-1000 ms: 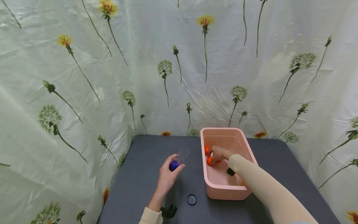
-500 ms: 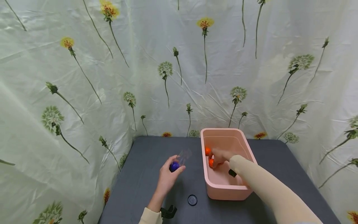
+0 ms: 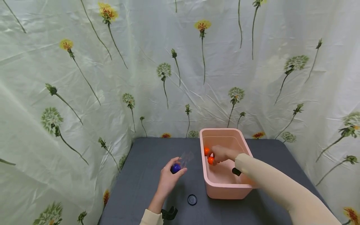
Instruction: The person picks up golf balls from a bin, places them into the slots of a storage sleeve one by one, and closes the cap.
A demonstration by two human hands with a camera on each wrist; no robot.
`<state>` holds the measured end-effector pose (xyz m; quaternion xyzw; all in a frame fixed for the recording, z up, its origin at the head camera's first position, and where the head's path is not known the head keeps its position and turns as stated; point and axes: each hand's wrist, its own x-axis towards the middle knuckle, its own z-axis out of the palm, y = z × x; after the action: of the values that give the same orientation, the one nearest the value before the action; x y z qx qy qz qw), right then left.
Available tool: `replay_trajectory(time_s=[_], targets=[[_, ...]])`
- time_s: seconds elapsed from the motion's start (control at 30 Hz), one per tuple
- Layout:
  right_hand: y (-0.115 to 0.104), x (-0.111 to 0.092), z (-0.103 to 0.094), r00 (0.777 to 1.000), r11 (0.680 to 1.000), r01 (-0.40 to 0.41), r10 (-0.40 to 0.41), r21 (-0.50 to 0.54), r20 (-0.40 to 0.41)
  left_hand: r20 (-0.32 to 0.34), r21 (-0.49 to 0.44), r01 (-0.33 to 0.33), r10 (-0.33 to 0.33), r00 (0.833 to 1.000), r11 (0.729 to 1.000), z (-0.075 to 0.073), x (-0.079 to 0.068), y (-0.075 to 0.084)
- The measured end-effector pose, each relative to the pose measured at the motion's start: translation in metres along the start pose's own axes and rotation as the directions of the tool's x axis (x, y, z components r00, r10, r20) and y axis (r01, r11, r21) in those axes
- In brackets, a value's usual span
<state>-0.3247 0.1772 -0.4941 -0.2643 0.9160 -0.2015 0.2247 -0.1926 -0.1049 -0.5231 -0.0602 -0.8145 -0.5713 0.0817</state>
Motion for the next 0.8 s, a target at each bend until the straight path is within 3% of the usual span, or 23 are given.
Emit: replay_trajectory(time_s=[0.37, 0.8], targets=[[-0.013, -0.024, -0.016, 0.993, 0.993, 0.111, -0.109, 0.034, -0.045, 0.010, -0.015, -0.010, 0.010, 1.000, 1.000, 0.004, -0.001, -0.001], [-0.032, -0.058, -0.026, 0.982, 0.984, 0.172, -0.167, 0.045, -0.089, -0.003, -0.008, 0.001, -0.001, 1.000, 1.000, 0.004, -0.003, 0.000]])
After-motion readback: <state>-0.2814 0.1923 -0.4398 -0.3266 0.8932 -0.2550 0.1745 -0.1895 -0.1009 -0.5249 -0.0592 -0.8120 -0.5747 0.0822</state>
